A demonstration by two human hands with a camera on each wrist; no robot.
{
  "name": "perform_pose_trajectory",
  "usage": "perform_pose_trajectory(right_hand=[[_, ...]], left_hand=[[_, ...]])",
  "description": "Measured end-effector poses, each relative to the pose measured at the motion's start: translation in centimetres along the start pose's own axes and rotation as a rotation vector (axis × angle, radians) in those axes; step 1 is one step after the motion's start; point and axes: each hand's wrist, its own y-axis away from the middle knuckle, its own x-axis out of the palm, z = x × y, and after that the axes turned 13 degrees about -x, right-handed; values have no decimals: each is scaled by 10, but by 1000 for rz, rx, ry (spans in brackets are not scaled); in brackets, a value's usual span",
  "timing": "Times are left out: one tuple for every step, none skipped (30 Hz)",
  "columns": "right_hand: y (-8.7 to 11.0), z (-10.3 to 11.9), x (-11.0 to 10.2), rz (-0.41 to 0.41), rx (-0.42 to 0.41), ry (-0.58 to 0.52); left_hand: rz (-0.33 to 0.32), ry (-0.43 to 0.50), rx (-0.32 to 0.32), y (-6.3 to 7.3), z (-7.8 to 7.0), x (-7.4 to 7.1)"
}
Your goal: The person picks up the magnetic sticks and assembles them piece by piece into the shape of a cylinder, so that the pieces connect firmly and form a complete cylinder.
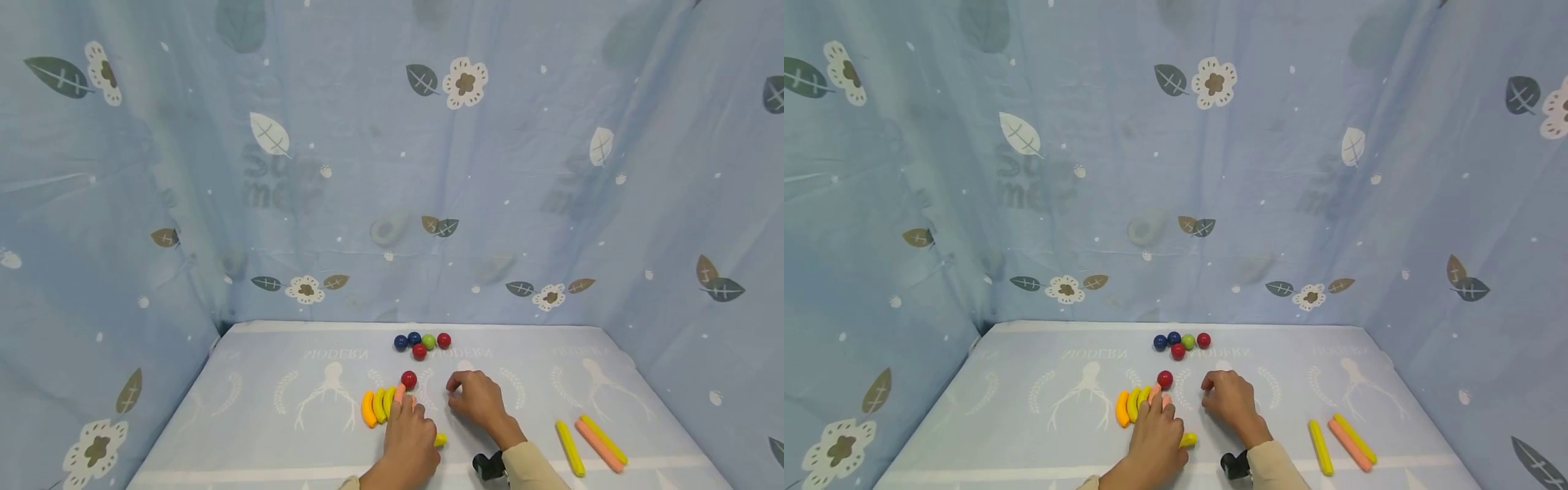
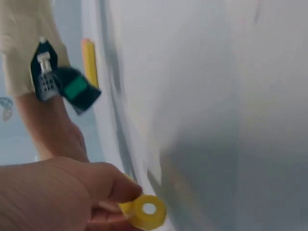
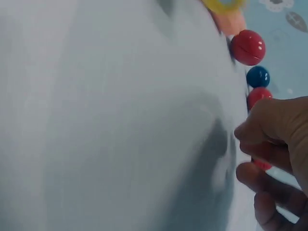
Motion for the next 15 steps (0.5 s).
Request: perform_pose_trajectory(right_hand=[[-1,2,1,9,2,-6],[-4,4,3,18,3,-12],[-8,7,4,30,-1,-26],[-12,10,6,41,-14,-41],[-17,14,7,54,-33,-52],[-23,18,8,68,-56,-62],[-28,21,10,83,-84,-67],[-34,26,11,100,-110,-74],[-40,31,12,119,-131,-81],[-44,35,13,135,-146,-86],[-48,39,15,152,-154,-85],[-52,42,16,168,-158,-86],[-55,44,17,185,-158,-83],[-57,45,18,197,-158,-82],[-59,47,20,210,-158,-80]], left_hand=[[15,3,-5,4,1,1],[21,6,-12,7,2,2],[30,9,-22,11,4,3],[39,16,-32,14,5,4],[40,22,-40,17,6,6],[36,29,-45,19,7,7],[40,33,-51,20,7,7],[52,44,-62,21,9,8],[70,54,-73,22,11,8],[88,68,-81,23,12,8],[103,77,-88,23,14,8],[119,84,-94,24,15,7],[136,91,-102,24,16,8],[150,97,-108,24,18,8],[159,100,-114,24,19,9]])
